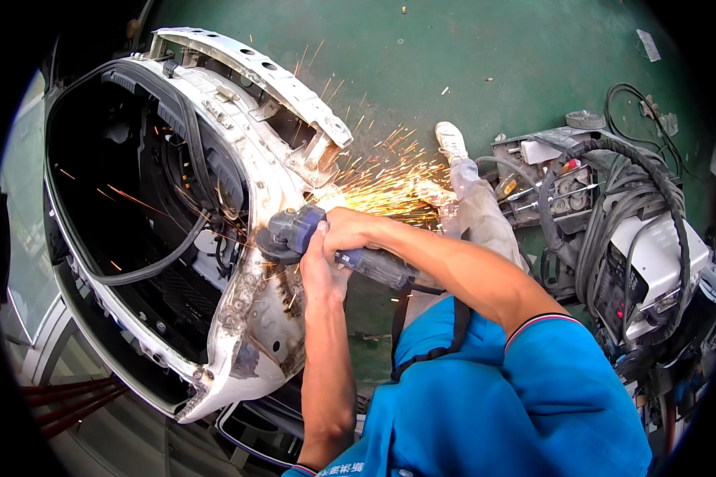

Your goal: The person uses an angle grinder on the front fender of a white car, removing paint and smoothing the metal surface. Sparks fly as the grinder moves along the panel, gradually exposing bare metal.

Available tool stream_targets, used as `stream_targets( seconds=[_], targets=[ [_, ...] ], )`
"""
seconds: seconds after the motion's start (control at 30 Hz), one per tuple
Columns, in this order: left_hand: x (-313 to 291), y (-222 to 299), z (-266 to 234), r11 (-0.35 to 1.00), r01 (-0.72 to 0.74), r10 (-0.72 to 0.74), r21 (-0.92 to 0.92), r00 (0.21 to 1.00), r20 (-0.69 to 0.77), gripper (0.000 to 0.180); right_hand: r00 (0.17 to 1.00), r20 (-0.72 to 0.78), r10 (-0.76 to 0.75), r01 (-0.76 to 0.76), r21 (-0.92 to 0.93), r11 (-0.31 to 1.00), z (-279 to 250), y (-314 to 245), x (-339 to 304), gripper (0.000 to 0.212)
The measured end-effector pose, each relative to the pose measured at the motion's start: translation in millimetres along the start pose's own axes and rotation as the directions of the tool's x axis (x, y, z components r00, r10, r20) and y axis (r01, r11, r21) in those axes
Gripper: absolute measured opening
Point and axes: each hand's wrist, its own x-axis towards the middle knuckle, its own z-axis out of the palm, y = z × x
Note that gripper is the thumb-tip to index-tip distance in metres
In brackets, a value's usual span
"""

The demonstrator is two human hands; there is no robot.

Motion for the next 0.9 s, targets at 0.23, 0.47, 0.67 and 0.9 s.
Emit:
stream_targets(
  seconds=[0.23, 0.47, 0.67, 0.9],
  targets=[
    [1, -5, 1, 0.999, 0.034, -0.033, -0.031, 0.998, 0.056, 0.048, 0.997, -0.067, -0.044, 0.043, -0.012, 0.999, -2, -5, -7, 0.038],
    [-8, -27, -2, 0.997, 0.072, -0.067, -0.032, 0.989, 0.132, 0.056, 0.999, -0.015, -0.052, 0.053, 0.113, 0.992, -9, 21, -22, 0.036],
    [-6, -23, -1, 0.994, 0.021, -0.002, -0.108, 0.985, 0.174, 0.059, 0.969, 0.243, 0.053, -0.164, 0.467, 0.869, -22, 10, -21, 0.025],
    [5, -18, -10, 0.988, 0.009, 0.008, -0.157, 0.994, 0.107, 0.039, 0.949, 0.297, 0.109, -0.25, 0.495, 0.832, -18, 4, -9, 0.025]
  ],
)
